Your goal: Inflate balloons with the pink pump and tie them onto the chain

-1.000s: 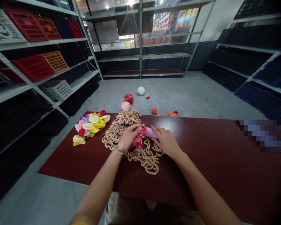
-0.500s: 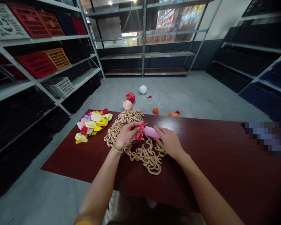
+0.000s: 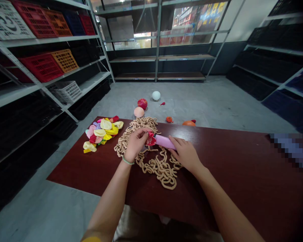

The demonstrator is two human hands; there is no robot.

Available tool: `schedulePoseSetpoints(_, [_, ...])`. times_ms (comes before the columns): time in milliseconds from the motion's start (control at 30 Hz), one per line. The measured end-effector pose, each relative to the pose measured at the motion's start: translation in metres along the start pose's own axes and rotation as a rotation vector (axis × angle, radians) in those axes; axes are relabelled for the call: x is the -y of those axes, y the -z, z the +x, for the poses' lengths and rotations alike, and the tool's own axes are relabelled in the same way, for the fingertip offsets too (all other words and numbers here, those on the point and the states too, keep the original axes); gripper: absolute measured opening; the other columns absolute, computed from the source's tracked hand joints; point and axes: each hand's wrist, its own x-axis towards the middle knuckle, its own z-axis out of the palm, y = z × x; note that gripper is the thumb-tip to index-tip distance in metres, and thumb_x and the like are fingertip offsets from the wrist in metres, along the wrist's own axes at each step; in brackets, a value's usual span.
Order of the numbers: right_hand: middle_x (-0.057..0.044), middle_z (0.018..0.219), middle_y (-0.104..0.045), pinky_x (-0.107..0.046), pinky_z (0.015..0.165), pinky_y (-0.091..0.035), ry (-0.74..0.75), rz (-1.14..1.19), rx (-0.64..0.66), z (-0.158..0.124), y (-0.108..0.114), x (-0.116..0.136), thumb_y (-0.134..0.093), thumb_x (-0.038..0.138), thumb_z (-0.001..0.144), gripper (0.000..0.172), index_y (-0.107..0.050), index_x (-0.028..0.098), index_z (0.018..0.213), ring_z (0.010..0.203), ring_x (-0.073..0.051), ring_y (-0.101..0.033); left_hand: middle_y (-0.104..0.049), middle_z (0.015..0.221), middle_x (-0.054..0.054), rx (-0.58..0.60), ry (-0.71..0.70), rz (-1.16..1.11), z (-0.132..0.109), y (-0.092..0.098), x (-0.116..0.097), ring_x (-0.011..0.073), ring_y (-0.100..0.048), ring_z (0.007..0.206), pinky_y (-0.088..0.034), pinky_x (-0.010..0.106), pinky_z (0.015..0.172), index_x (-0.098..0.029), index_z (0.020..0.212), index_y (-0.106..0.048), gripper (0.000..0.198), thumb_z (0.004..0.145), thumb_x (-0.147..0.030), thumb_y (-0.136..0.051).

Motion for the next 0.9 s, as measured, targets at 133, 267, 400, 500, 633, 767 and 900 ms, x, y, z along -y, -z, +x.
schedulePoseSetpoints(133, [-0.013, 0.132, -0.061, -0.038, 0.087, -0.041, -0.004, -0.009, -0.006, 0.0, 0.001, 0.001, -0.045, 0.036, 0.096, 0.05, -0.048, 0.015, 0.141, 0.111, -0.027, -0.057, -0.068, 0.067, 0.002, 0.017, 0.018, -0.095, 0.001, -0.001, 0.002, 0.0148, -0.061, 0.056, -0.05, 0.026, 0.055, -0.019, 0.094, -0.07, 0.016, 0.084, -0.026, -0.06])
schedulePoseSetpoints(267, [-0.013, 0.13, -0.061, -0.038, 0.087, -0.04, -0.011, -0.008, -0.028, 0.0, -0.001, 0.002, -0.045, 0.037, 0.096, 0.049, -0.048, 0.016, 0.14, 0.111, -0.027, -0.057, -0.073, 0.098, 0.007, -0.033, -0.062, -0.079, 0.003, -0.001, 0.006, 0.0186, -0.068, 0.086, -0.054, 0.03, 0.08, -0.018, 0.094, -0.073, 0.016, 0.082, -0.024, -0.065])
schedulePoseSetpoints(400, [-0.013, 0.129, -0.062, -0.037, 0.086, -0.038, -0.022, -0.009, -0.025, -0.001, 0.0, 0.002, -0.045, 0.037, 0.096, 0.049, -0.048, 0.016, 0.14, 0.109, -0.026, -0.057, -0.071, 0.111, 0.007, -0.064, -0.111, -0.127, 0.003, -0.001, 0.008, 0.0207, -0.065, 0.105, -0.049, 0.035, 0.098, -0.02, 0.103, -0.075, 0.023, 0.083, -0.025, -0.065])
schedulePoseSetpoints(500, [-0.011, 0.128, -0.062, -0.036, 0.085, -0.037, -0.03, -0.006, -0.029, 0.0, 0.003, 0.006, -0.047, 0.036, 0.094, 0.047, -0.048, 0.017, 0.138, 0.11, -0.026, -0.057, -0.071, 0.109, 0.008, -0.084, -0.072, -0.376, 0.004, 0.0, 0.008, 0.0203, -0.066, 0.102, -0.052, 0.038, 0.096, -0.018, 0.103, -0.073, 0.023, 0.085, -0.029, -0.066])
schedulePoseSetpoints(633, [-0.011, 0.117, -0.066, -0.04, 0.092, -0.033, -0.087, -0.044, -0.075, 0.002, 0.005, 0.019, -0.053, 0.031, 0.087, 0.039, -0.053, 0.017, 0.124, 0.103, -0.026, -0.059, -0.071, 0.096, 0.004, -0.204, 0.038, -0.679, 0.011, 0.009, 0.011, 0.014, -0.069, 0.092, -0.055, 0.029, 0.088, -0.017, 0.099, -0.068, 0.017, 0.082, -0.02, -0.071])
schedulePoseSetpoints(767, [-0.012, 0.108, -0.068, -0.043, 0.095, -0.034, -0.055, -0.08, -0.088, 0.003, 0.003, 0.027, -0.055, 0.025, 0.082, 0.037, -0.054, 0.014, 0.117, 0.096, -0.026, -0.061, -0.071, 0.095, 0.004, -0.292, 0.194, -0.887, 0.019, 0.027, 0.016, 0.01, -0.07, 0.088, -0.056, 0.023, 0.084, -0.016, 0.099, -0.067, 0.014, 0.086, -0.012, -0.065])
schedulePoseSetpoints(900, [-0.011, 0.109, -0.066, -0.037, 0.081, -0.044, -0.053, -0.041, -0.089, 0.002, 0.008, 0.022, -0.054, 0.028, 0.084, 0.041, -0.052, 0.016, 0.123, 0.096, -0.027, -0.062, -0.073, 0.094, 0.004, -0.419, 0.182, -1.056, 0.024, 0.043, 0.017, 0.0081, -0.07, 0.091, -0.056, 0.019, 0.084, -0.018, 0.096, -0.066, 0.014, 0.093, -0.011, -0.055])
